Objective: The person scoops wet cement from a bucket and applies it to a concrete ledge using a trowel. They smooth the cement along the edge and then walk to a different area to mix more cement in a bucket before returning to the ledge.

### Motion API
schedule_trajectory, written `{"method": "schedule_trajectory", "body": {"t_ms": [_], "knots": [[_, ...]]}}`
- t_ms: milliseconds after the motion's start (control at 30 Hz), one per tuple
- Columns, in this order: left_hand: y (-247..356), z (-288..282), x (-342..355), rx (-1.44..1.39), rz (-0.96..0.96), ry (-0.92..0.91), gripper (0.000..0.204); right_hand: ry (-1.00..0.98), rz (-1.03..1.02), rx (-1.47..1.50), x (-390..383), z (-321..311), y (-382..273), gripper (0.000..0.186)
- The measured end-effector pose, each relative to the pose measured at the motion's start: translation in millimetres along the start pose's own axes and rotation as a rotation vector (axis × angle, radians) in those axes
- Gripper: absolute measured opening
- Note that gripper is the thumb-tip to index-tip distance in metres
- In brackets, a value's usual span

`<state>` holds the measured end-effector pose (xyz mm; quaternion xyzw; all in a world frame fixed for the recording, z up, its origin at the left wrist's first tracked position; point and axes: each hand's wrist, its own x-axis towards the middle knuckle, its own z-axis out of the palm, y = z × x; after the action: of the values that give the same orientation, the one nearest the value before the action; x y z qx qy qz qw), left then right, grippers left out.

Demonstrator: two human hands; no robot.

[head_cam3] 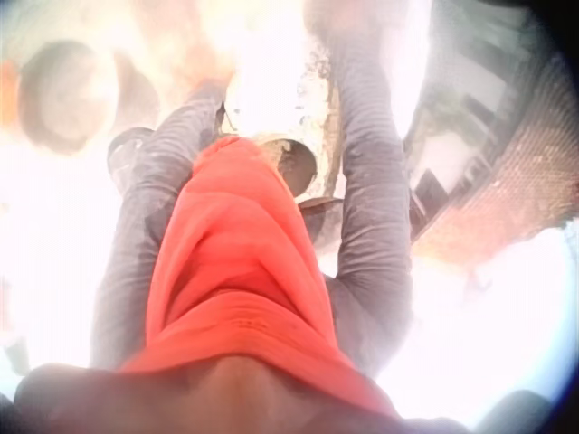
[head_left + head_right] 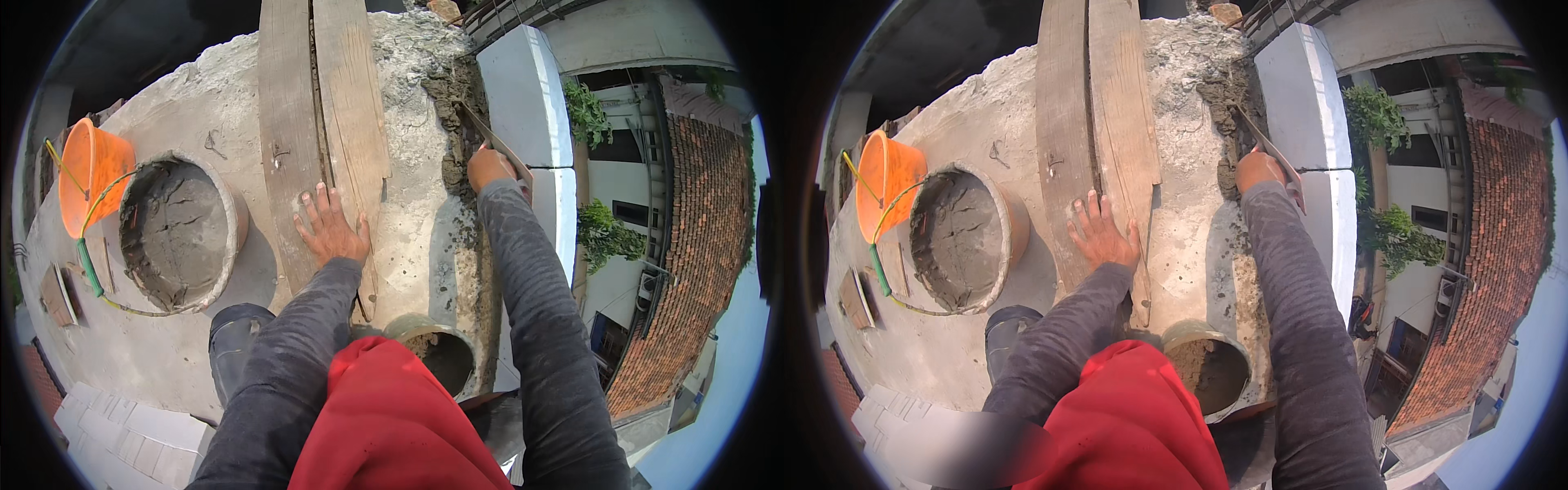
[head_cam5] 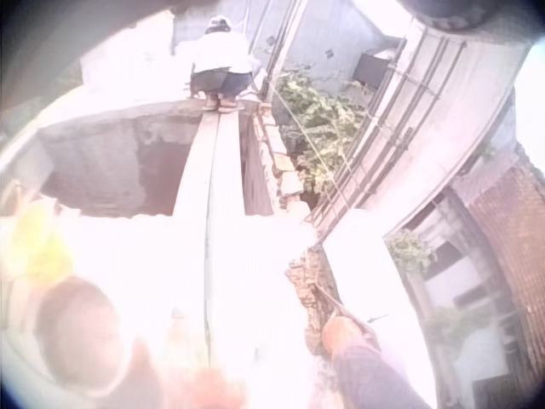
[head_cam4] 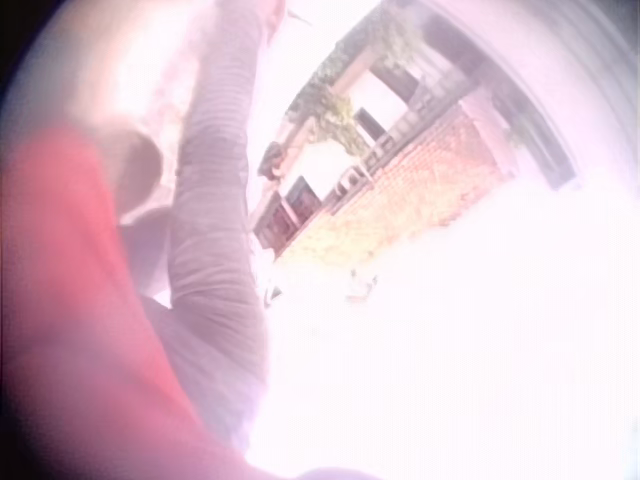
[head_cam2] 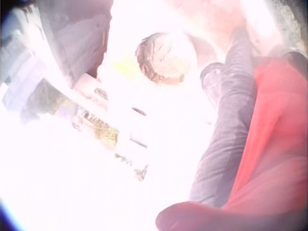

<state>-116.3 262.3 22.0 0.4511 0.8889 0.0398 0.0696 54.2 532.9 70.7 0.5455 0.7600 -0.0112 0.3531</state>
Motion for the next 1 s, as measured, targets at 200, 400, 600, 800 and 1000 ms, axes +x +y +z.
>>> {"method": "schedule_trajectory", "body": {"t_ms": [200, 400, 600, 800, 1000], "knots": [[4.3, -0.9, 0.2, -0.014, 0.019, 0.004, 0.082, -0.100, 0.044, 0.109, -19.9, -34.2, 23.9, 0.038], [7.5, -6.3, 0.7, -0.047, 0.022, 0.025, 0.077, 0.077, 0.035, 0.279, -80.2, 70.9, 9.5, 0.036], [-0.3, -0.8, 0.7, 0.039, 0.005, 0.021, 0.081, 0.250, 0.024, 0.302, -57.7, -9.1, 3.8, 0.028], [4.4, 4.0, 0.6, -0.057, 0.051, 0.016, 0.079, 0.322, -0.064, -0.466, 68.4, -75.2, 3.7, 0.031], [-2.8, 3.2, 0.6, -0.031, -0.002, -0.030, 0.083, 0.133, -0.432, -0.805, -28.4, -50.3, 9.3, 0.028]]}}
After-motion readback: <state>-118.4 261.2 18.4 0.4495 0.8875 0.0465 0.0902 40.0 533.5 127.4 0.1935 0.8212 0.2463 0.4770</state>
